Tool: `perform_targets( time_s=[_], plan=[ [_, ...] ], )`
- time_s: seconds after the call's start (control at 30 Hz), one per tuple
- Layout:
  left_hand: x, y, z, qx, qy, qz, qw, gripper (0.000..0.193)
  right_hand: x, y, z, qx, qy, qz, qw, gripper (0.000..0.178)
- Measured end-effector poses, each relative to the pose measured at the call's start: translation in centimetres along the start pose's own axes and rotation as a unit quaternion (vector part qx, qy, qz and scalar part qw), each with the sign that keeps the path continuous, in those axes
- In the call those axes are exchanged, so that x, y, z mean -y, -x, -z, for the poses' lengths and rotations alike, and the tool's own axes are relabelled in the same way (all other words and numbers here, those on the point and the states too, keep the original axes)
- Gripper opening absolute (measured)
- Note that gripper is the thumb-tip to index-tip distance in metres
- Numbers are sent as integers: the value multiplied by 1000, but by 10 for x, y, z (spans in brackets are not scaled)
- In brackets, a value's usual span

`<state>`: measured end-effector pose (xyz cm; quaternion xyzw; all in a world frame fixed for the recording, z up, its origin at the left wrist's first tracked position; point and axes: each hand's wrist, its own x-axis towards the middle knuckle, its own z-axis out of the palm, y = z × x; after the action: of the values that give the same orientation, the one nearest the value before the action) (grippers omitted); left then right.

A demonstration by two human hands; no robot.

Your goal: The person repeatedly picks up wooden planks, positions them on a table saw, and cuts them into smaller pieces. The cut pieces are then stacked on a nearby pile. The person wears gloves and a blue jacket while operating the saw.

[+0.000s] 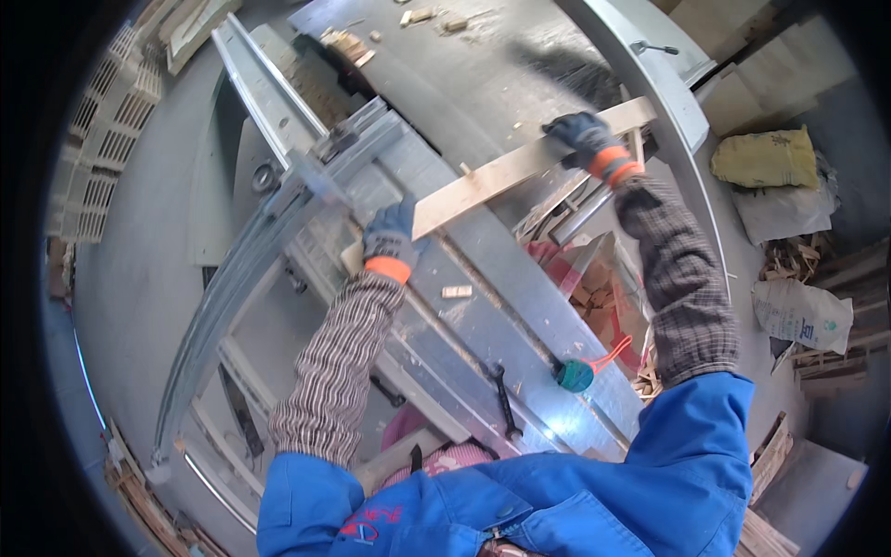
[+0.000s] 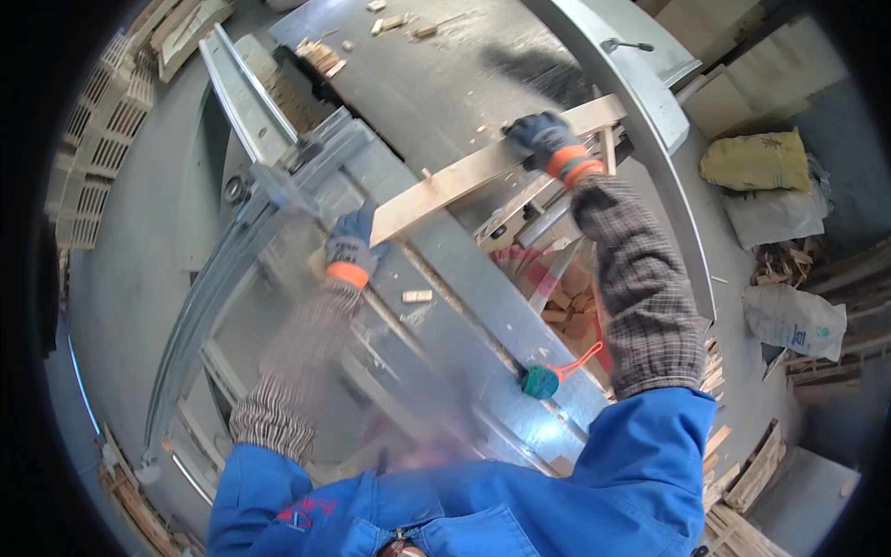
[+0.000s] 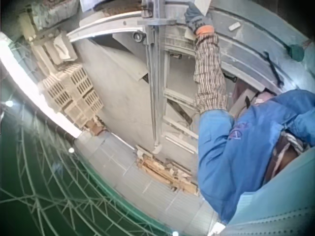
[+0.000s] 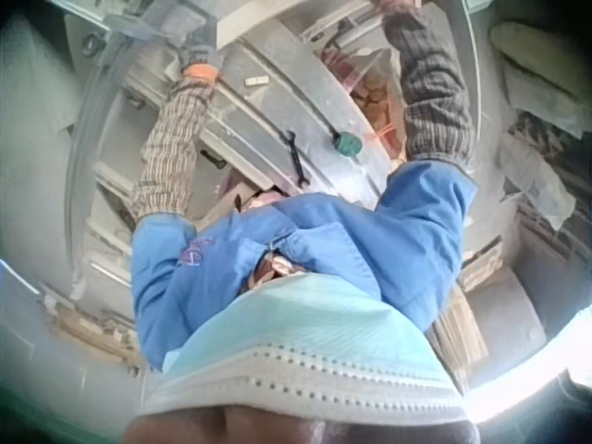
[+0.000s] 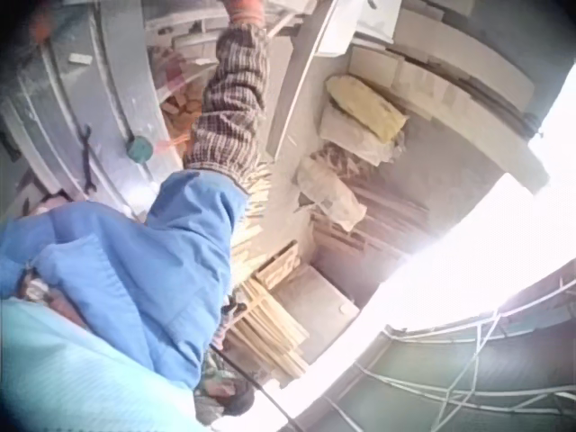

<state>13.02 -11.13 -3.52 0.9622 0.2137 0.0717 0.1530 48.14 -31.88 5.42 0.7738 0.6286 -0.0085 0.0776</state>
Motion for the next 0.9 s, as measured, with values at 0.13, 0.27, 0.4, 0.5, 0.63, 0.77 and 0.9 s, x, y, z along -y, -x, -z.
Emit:
perform_targets(
  time_s=[0.13,0.27,0.4,0.5,0.63,0.77,0.9],
  plan=[
    [2,9,1,-1,15,40,999,85,40,-47,-15,34,10,-5,999,77],
    [1,2,2,29,9,110,993,84,56,-78,-9,76,23,34,996,69],
    [-12,-35,9,-44,29,77,996,83,20,-101,-32,-59,46,0,997,71],
    [-9,-72,0,-84,2,50,995,83,11,-129,-29,-71,64,-67,993,37],
    [-27,-98,3,-23,-22,112,993,79,17,-120,-29,-77,4,-73,994,74],
    [-30,-109,2,26,-24,140,989,75,2,-129,-38,-54,13,-87,995,76],
    [-8,-130,9,-39,-116,58,991,64,-4,-149,-28,-20,6,-84,996,75]
  ],
)
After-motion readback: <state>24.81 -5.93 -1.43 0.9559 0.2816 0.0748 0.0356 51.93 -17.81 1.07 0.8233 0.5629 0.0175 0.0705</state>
